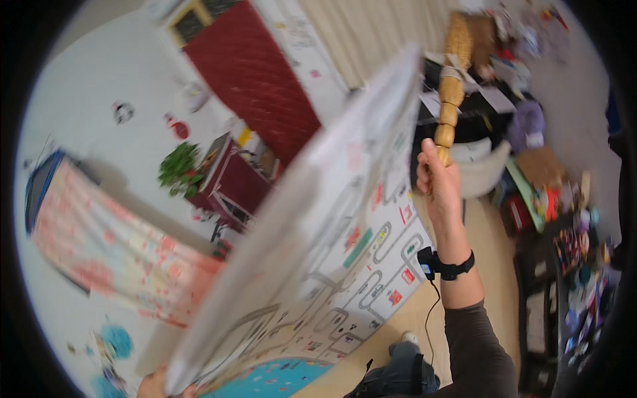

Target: The person sweeps a play mat with a broom, then moves to a cluttered table to pick up various items including a plastic bag, a small box, and a phone, placing them into a plastic bag. The person then walks to a corner and empties the contents into a pink bucket.

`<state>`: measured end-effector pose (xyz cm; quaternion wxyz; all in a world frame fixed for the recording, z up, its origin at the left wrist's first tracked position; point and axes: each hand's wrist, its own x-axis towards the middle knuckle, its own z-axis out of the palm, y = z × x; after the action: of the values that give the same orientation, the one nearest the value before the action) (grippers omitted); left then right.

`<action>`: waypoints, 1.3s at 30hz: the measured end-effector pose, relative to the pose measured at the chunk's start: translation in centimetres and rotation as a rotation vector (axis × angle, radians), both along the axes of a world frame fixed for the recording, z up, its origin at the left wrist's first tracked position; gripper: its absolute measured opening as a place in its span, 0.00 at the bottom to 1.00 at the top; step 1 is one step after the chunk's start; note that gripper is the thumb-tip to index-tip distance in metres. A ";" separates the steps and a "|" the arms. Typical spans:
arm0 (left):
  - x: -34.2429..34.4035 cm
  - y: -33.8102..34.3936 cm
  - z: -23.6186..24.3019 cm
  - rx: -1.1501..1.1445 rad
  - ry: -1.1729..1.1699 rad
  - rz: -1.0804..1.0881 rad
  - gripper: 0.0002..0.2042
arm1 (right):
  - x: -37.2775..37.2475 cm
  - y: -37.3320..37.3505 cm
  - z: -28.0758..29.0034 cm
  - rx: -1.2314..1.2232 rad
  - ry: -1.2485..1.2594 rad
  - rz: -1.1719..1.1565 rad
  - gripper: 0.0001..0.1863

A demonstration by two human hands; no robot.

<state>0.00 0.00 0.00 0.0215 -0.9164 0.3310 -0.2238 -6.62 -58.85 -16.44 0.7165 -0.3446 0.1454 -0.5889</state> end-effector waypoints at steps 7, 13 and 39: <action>-5.7 1.9 -11.5 0.019 -0.222 -0.382 0.22 | 1.5 8.6 2.3 -0.153 0.336 -0.269 0.19; -11.9 4.4 -18.6 -0.077 -0.391 -0.418 0.21 | -5.9 6.4 -8.4 -0.032 0.129 0.261 0.21; -1.4 42.7 -11.2 -0.433 -0.849 0.282 0.20 | 13.5 8.9 9.5 -0.237 -0.208 0.417 0.12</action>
<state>-1.43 42.68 -11.15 -0.0062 -0.7636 0.1117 -0.6359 6.84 -49.94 -6.97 0.7881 -0.3860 -0.0732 -0.4739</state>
